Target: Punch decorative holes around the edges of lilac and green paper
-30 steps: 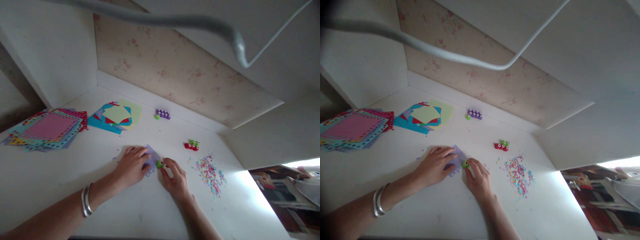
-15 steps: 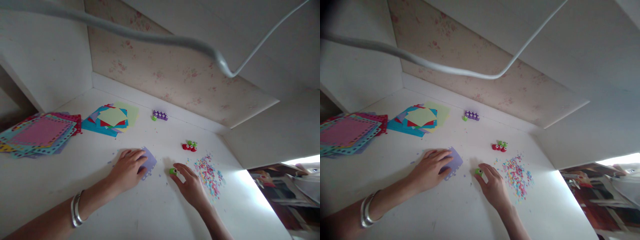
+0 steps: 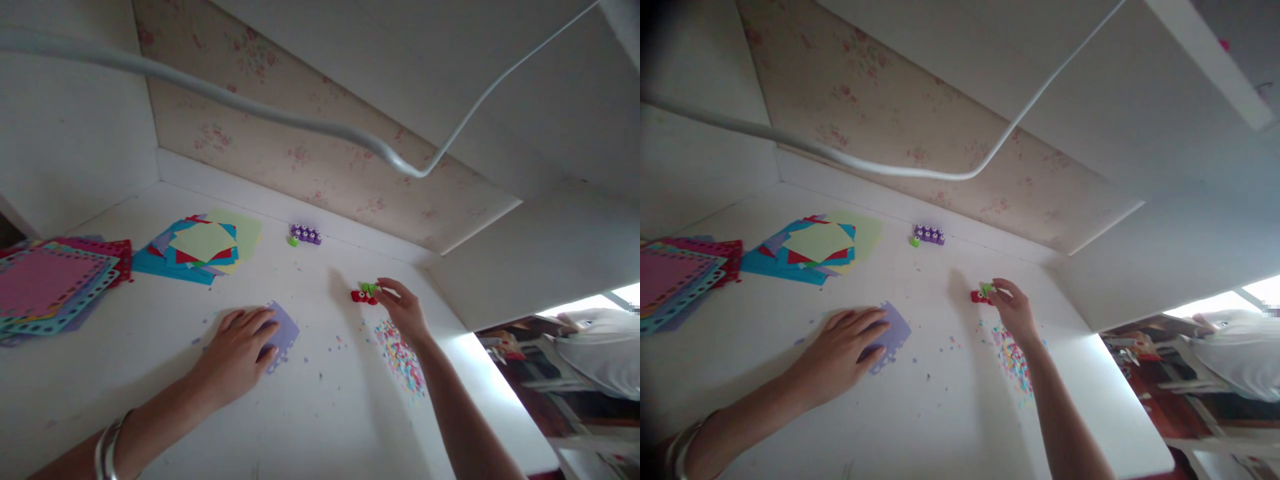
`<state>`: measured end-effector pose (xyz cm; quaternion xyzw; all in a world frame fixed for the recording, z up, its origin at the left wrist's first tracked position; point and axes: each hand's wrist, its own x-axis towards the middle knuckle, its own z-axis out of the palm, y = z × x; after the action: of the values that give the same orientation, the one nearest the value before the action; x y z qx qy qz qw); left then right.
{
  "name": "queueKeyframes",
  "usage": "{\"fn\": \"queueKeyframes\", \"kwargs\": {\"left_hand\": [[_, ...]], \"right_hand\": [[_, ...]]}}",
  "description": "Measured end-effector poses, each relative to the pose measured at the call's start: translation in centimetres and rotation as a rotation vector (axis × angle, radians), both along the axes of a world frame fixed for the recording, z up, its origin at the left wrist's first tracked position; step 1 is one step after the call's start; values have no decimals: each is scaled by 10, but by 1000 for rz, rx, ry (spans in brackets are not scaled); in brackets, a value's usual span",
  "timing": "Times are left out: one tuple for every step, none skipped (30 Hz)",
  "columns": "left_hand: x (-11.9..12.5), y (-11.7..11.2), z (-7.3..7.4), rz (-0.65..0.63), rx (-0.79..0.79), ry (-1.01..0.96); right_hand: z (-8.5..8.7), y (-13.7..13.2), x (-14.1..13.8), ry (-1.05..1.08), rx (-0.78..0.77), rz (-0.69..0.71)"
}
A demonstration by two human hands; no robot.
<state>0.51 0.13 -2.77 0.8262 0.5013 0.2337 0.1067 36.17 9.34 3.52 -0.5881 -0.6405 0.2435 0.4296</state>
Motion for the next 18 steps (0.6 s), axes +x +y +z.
{"fn": "queueKeyframes", "kwargs": {"left_hand": [[0,0,0,0,-5,8],[0,0,1,-1,-11,16],[0,0,2,-3,-16,20],[0,0,2,-5,-19,21],[0,0,3,-7,-20,20],[-1,0,3,-7,-19,16],[-1,0,4,-7,-16,13],[-1,0,4,-8,-13,11],[-1,0,4,-10,-10,10],[-1,0,4,-13,-9,11],[-2,0,4,-15,-9,12],[-2,0,4,-16,-11,13],[-2,0,4,-17,-15,14],[-2,1,4,-18,-21,14],[-2,1,3,-19,-28,15],[-3,1,3,-20,-35,15],[-3,1,3,-22,-41,16],[-3,2,3,-24,-48,16]], "right_hand": [[2,12,7,-103,3,-17],[3,23,12,-207,9,-25],[4,32,16,-298,13,-20],[5,41,18,-368,10,-3],[6,47,20,-413,0,24],[6,53,20,-444,-17,61],[5,57,20,-479,-31,99],[5,61,19,-515,-45,136],[4,63,19,-550,-58,168],[3,66,18,-584,-70,195],[2,68,18,-617,-81,216],[0,70,19,-647,-93,233],[-1,72,19,-676,-106,246],[-2,74,20,-701,-119,255],[-2,75,22,-724,-131,261],[-3,76,23,-744,-142,265],[-3,77,25,-762,-152,267],[-3,77,26,-778,-159,269]]}}
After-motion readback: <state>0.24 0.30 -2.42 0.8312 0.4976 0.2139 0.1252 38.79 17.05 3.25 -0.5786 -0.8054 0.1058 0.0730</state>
